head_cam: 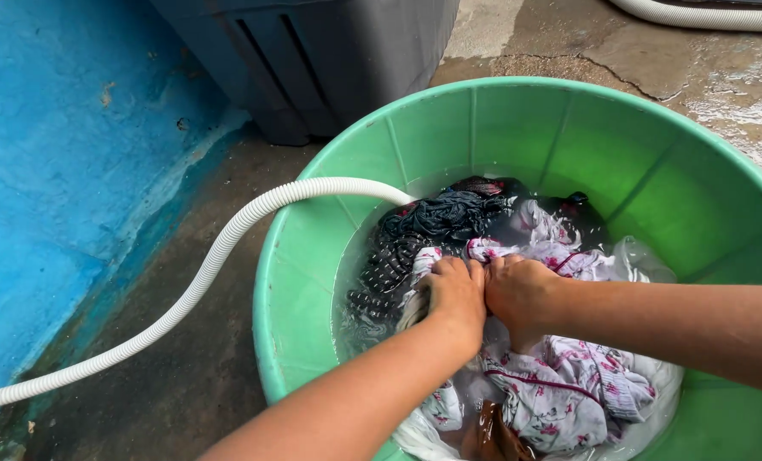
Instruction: Hand-wash and rinse various items of clothing in buckets of water.
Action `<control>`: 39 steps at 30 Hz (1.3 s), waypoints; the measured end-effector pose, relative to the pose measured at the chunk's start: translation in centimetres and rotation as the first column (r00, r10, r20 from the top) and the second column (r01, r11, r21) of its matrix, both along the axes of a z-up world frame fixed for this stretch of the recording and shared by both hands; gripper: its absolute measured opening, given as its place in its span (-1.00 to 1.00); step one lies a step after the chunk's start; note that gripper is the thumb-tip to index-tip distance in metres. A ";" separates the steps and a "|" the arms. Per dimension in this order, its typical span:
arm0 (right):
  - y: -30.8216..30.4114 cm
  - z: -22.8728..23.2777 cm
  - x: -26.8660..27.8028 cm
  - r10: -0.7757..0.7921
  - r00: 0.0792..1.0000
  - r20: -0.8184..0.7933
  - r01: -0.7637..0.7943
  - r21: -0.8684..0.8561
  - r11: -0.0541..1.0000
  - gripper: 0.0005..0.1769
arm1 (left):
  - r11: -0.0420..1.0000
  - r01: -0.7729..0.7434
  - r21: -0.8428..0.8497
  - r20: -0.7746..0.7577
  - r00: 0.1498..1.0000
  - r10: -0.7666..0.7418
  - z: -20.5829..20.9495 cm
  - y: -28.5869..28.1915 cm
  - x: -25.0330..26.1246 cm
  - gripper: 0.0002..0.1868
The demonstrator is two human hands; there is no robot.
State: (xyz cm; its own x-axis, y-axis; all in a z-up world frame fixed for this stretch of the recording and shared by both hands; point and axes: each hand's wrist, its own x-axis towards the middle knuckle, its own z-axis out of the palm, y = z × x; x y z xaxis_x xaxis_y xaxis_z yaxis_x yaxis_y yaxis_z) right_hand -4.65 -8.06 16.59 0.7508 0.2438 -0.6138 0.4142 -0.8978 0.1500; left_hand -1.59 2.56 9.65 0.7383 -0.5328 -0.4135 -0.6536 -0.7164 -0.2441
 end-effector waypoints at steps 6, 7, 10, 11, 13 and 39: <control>-1.9 -7.3 1.8 0.132 0.965 0.228 -0.110 -0.106 0.988 -0.28 | 0.958 0.222 -0.183 0.261 0.950 -0.170 -1.3 2.4 4.0 -0.56; -2.3 -7.5 2.2 0.151 0.950 0.272 -0.135 -0.074 0.988 -0.38 | 0.935 0.248 -0.252 0.184 0.961 -0.206 -0.6 2.5 4.6 -0.49; -2.5 -3.5 1.9 0.026 0.975 0.220 -0.037 0.048 0.998 -0.35 | 0.940 0.172 -0.294 0.082 0.985 -0.155 4.9 1.9 2.8 -0.42; -2.4 -1.3 1.8 -0.115 0.986 0.119 0.099 0.128 0.987 -0.22 | 0.962 0.076 -0.262 0.064 0.996 -0.061 7.3 1.5 2.0 -0.41; -1.9 1.0 0.0 -0.162 0.969 0.188 0.128 0.182 0.975 -0.25 | 0.990 -0.002 -0.143 -0.042 0.999 -0.004 10.3 1.7 0.7 -0.44; -7.5 8.0 -1.5 -0.692 0.465 -0.552 0.362 0.832 -0.420 -0.74 | 0.272 -0.868 -0.417 -0.909 0.407 -0.092 0.4 0.1 4.7 -0.52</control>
State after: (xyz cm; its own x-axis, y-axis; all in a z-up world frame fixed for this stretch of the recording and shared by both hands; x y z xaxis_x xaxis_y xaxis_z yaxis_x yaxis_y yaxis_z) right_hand -6.18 -15.53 24.60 0.9334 -0.2621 -0.2450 -0.2531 0.0028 -0.9674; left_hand 3.10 2.61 10.01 0.6452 -0.6088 -0.4616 0.2856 -0.3681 0.8848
